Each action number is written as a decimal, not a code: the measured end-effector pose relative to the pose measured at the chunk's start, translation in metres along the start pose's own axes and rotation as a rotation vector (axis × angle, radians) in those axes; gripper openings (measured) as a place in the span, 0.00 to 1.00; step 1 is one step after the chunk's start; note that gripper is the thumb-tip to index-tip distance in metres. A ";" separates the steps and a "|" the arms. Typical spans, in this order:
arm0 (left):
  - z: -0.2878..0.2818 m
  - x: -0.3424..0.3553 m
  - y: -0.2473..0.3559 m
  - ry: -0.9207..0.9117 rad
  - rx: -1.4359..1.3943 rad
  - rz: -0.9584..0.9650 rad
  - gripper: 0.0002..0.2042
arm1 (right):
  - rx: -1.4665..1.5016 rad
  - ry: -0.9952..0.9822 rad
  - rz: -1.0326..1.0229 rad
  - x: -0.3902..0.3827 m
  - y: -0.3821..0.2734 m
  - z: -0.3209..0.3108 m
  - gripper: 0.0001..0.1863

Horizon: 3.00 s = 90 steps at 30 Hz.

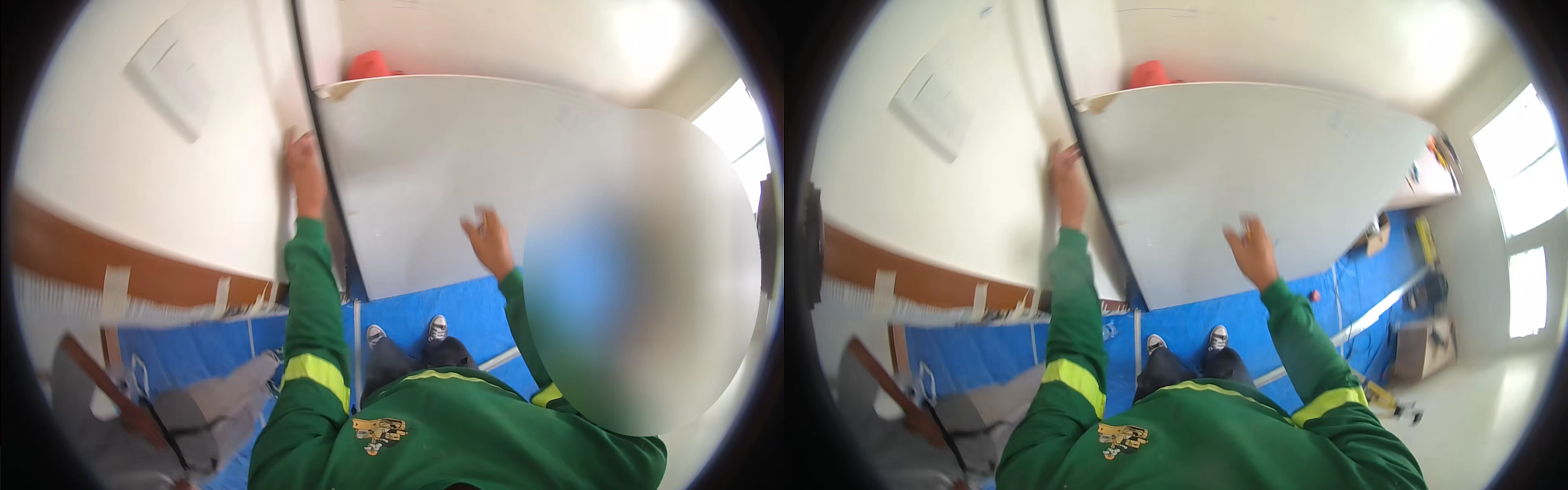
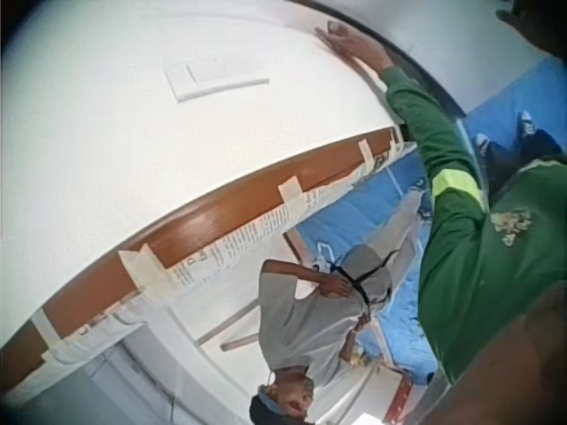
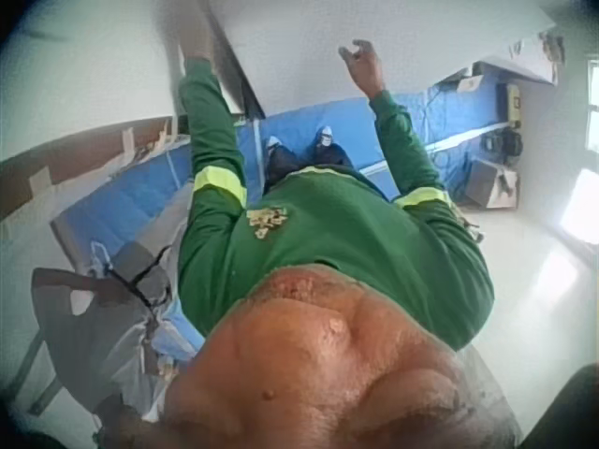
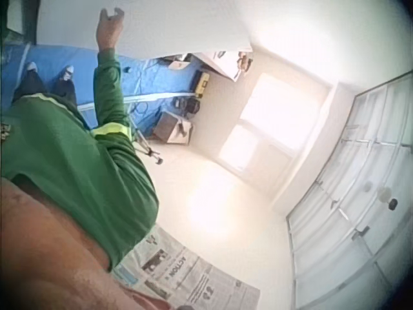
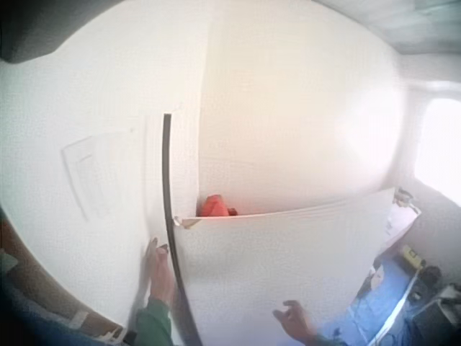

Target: The person measures a large drywall sheet with a tape measure and marks it with a pencil. They then use a straight edge and utility knife to score and cut the drywall along the marked line.

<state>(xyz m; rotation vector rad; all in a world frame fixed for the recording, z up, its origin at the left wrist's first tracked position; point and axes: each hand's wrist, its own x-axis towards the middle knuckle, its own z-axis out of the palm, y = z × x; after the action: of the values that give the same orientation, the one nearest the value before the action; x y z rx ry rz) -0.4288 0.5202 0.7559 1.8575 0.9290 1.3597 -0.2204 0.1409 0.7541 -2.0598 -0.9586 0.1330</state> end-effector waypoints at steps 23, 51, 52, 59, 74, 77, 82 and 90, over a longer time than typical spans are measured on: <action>0.277 -0.450 0.184 -2.225 0.297 0.771 0.29 | 0.043 0.478 1.633 -0.691 0.319 -0.097 0.15; 0.840 -0.638 0.534 -2.001 -0.431 -1.078 0.19 | 0.575 0.292 0.925 -0.139 0.573 -0.642 0.14; 0.864 -0.633 0.533 -1.926 -0.480 -1.060 0.18 | 0.470 0.222 0.897 -0.131 0.583 -0.654 0.16; 1.105 -0.511 0.381 -1.132 -0.708 -1.137 0.08 | 0.387 0.048 0.958 -0.136 0.715 -0.743 0.28; 1.177 -0.612 0.392 -0.987 0.260 -1.027 0.09 | 0.450 0.667 1.298 -0.205 1.057 -1.080 0.21; 1.181 -0.648 0.429 -2.045 0.564 -0.334 0.15 | 0.463 0.923 1.314 -0.209 1.114 -1.125 0.19; 1.283 -0.631 0.505 -2.407 0.404 -0.360 0.20 | 0.549 1.071 1.333 -0.223 1.220 -1.112 0.17; 1.709 -0.609 0.688 -1.540 0.134 0.544 0.16 | 0.530 0.511 1.863 -0.211 1.262 -1.005 0.14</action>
<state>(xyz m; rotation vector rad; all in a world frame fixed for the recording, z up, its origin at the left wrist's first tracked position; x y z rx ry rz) 1.2024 -0.5165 0.5838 2.5121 -0.3227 -0.2003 0.7779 -1.1020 0.4293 -1.6328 1.3343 0.6569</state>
